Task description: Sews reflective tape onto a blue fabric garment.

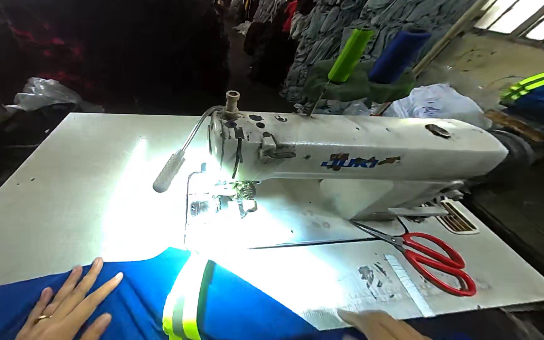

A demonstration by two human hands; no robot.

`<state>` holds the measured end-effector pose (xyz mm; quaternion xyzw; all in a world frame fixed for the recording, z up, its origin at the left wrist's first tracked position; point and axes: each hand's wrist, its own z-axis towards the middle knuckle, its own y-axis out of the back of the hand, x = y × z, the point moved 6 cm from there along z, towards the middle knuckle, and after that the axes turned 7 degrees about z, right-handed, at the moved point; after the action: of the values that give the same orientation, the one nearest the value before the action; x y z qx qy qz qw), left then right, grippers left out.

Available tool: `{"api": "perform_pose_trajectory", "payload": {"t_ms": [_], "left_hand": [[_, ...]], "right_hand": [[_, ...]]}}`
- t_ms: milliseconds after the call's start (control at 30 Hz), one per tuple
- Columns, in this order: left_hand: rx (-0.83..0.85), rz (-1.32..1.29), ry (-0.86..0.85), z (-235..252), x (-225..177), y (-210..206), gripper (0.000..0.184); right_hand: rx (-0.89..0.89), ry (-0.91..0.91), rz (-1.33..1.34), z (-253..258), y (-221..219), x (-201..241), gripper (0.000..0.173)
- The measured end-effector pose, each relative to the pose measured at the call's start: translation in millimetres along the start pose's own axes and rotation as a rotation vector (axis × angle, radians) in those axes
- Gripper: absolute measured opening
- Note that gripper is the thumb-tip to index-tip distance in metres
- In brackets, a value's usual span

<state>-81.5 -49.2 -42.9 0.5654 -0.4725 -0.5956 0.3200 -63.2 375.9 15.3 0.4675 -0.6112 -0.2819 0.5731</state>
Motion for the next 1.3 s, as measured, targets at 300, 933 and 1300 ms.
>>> {"api": "perform_pose_trajectory", "payload": {"t_ms": [300,933,1300], "left_hand": [[-0.057,0.088,0.053,13.2,-19.1,-5.3,0.057],[-0.490,0.106,-0.130,167.7,-101.9,-25.5,0.012],[-0.096,-0.136,-0.238,63.8,-110.6,-26.5,0.039]], "right_hand": [[-0.146,0.140,0.125,44.4,-54.9,48.4,0.023],[-0.350,0.123,0.041,70.0,-55.5,45.3,0.021],[-0.141,0.128,0.685,109.7,-22.1,-10.5,0.017]]}}
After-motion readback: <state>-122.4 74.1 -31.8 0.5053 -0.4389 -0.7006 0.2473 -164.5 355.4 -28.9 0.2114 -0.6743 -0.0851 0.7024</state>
